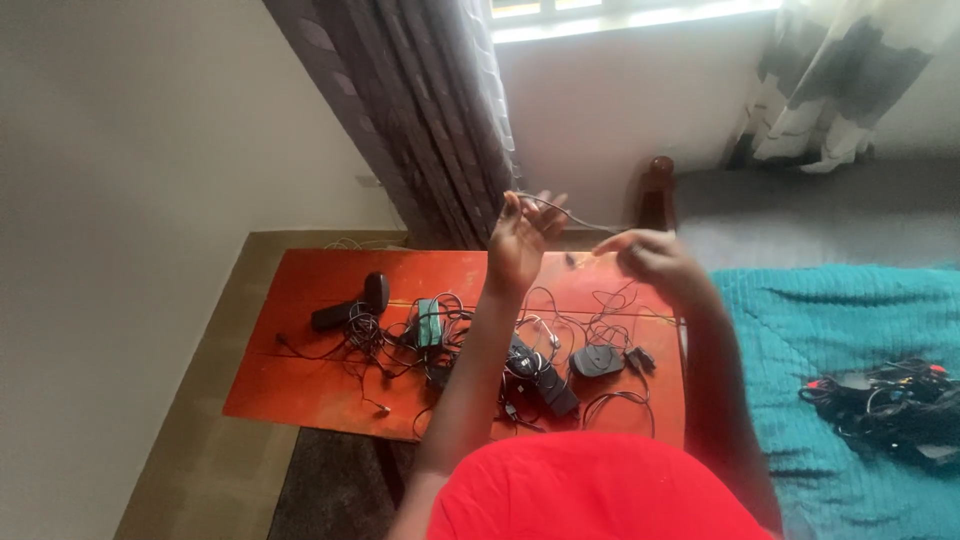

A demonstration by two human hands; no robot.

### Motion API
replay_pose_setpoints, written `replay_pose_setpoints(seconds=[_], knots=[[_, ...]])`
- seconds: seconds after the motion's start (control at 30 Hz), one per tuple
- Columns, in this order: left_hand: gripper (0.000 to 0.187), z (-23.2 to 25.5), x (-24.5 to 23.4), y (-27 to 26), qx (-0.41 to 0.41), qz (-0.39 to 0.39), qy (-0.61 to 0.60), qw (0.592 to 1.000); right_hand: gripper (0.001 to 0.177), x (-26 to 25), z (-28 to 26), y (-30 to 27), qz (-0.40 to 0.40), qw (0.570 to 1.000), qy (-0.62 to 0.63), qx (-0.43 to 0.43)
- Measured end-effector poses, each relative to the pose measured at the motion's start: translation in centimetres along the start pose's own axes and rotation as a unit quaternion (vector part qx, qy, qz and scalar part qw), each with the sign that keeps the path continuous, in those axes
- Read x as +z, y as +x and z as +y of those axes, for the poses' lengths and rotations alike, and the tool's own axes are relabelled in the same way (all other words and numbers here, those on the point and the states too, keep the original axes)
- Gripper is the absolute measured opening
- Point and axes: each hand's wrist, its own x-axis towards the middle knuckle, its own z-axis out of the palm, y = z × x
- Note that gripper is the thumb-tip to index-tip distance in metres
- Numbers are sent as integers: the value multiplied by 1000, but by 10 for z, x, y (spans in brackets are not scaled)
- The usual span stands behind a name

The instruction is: Untangling and winding various electrical cables and power adapters on a desk and a bed.

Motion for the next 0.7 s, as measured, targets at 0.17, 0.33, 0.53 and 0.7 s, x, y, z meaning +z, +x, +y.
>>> replay_pose_setpoints(seconds=[0.17, 0.33, 0.53, 0.7], knots=[[46, 1, 52, 25, -50, 96, -35, 993, 45, 51, -18, 16, 137, 979, -149, -27], [49, -4, 33, 34, -30, 95, -134, 986, 51, 51, -15, 20, 63, 998, 17, -11], [43, 6, 32, 39, -13, 108, -222, 969, 42, 67, -7, 19, 65, 991, 118, 14], [42, 14, 49, 36, -39, 200, -123, 971, 37, 75, -12, 12, 152, 976, -144, -63]])
